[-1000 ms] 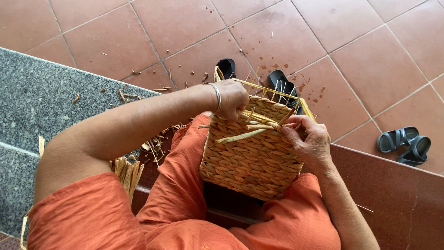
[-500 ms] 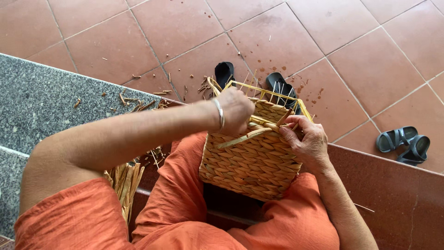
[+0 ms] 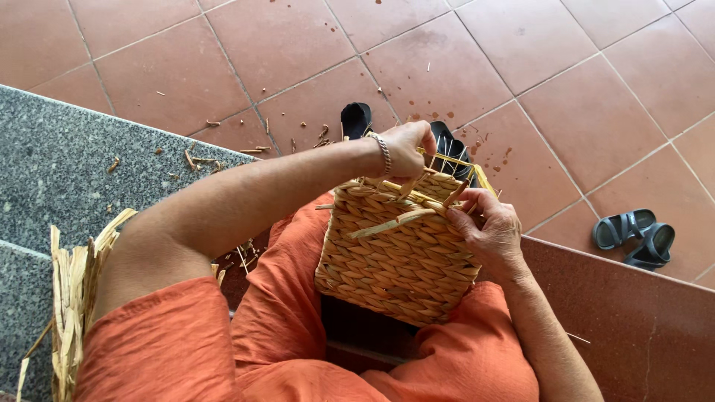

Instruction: The person weaves a rectangular basket using dried palm leaves, interlacing them through a yellow frame. They trim the excess ends of the leaves with scissors to finish the edges.

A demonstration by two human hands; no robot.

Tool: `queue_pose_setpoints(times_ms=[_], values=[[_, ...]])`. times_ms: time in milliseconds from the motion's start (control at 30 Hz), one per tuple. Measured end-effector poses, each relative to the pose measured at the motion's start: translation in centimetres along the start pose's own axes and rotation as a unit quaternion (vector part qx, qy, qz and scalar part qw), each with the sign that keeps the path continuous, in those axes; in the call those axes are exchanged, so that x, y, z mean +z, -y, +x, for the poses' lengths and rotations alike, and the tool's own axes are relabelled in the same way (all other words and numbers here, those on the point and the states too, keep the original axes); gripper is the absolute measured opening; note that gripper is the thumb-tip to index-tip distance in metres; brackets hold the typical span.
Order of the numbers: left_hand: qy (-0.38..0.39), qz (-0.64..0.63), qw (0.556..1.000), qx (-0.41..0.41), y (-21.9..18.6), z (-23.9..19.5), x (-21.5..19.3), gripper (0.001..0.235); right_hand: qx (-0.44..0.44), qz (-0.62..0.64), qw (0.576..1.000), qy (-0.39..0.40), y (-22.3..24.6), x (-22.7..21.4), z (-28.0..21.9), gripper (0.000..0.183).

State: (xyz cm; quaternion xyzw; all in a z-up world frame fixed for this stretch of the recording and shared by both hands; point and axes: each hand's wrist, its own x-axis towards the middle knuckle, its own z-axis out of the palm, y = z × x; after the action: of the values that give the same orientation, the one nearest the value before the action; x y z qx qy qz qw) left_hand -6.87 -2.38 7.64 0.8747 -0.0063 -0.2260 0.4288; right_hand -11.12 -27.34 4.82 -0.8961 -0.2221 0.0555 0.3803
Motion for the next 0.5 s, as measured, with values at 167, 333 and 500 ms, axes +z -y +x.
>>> queue_pose_setpoints(times_ms=[167,333,500], values=[[-0.035,-0.027,0.998,0.047,-0.8,1.5,2.9,0.035,0.023,0.009,1.0,-0.002,-0.7,0.4,0.3,0.026],[-0.013,0.115,0.964,0.24,-4.9,0.1,7.2,0.044,-0.061,-0.071,0.994,-0.051,-2.3,1.2,0.3,0.036],[0.062,0.294,0.941,0.155,-7.3,-2.6,3.1,0.065,-0.044,-0.067,0.994,-0.071,-2.4,1.0,0.1,0.035]])
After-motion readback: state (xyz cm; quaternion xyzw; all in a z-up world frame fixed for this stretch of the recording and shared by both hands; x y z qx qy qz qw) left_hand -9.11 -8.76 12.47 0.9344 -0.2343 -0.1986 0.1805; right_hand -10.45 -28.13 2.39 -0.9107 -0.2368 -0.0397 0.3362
